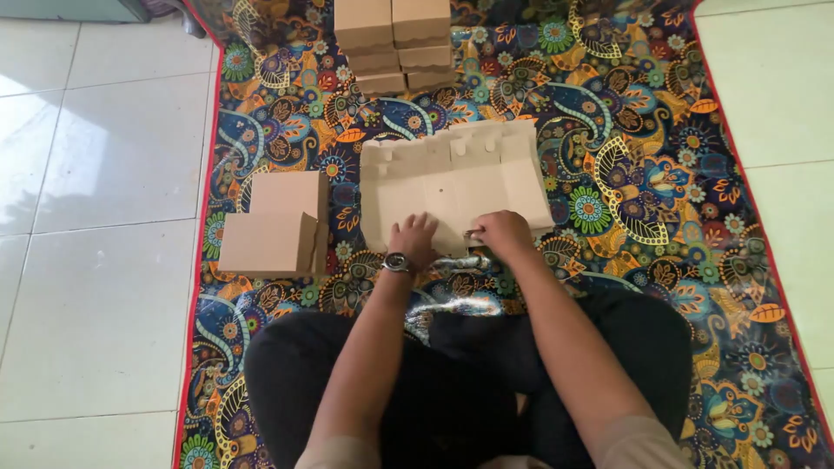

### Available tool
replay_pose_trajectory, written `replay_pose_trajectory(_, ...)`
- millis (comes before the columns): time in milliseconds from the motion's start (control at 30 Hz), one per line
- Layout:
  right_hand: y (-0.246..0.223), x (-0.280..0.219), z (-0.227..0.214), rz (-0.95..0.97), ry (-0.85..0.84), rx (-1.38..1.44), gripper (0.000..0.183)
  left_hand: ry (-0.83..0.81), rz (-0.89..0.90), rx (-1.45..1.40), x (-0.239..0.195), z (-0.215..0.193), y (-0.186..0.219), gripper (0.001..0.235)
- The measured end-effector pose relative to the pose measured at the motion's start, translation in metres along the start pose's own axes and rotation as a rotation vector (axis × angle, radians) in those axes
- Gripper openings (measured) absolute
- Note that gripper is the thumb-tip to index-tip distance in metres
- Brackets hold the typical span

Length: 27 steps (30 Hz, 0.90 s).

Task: The person assembles flat-packed cardboard boxes by hand. They fold the side flaps, tuck tabs into slots, and close the boxes, stacking completed units to the left.

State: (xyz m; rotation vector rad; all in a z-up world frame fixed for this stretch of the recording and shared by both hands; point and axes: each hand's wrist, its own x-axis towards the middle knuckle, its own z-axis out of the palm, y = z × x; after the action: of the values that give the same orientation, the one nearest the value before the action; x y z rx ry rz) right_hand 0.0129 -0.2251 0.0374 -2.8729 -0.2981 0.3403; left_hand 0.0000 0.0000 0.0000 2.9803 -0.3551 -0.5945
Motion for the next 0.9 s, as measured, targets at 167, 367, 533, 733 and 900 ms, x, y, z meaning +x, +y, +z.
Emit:
replay_pose_trajectory(167, -0.004, 0.006, -0.019, 0.039, -0.064, 0.086, 0.015, 0.006, 0.104, 0.013, 0.019, 0.016, -0.012, 0.068)
replay_pose_trajectory(367, -0.02, -0.019, -0.077, -0.029, -0.184, 0.238, 0.028, 0.181, 0.066, -0.096, 0.012, -0.027, -0.011, 0.02)
replay_pose_trajectory(533, -0.012, -0.037, -0.111, -0.038, -0.11, 0.211, 0.026, 0.554, 0.125, -0.079, 0.003, -0.051, -0.021, 0.016)
replay_pose_trajectory(733, 0.008, -0.014, -0.093, -0.065, 0.447, 0.046, 0.026, 1.091, -0.119, -0.24, -0.04, -0.114, 0.037, 0.025)
replay_pose_trajectory(900, -0.029, -0.042, -0.128, 0.021, 0.743, -0.092, 0.02, 0.493, 0.391, -1.39, -0.077, -0.142, 0.082, 0.078)
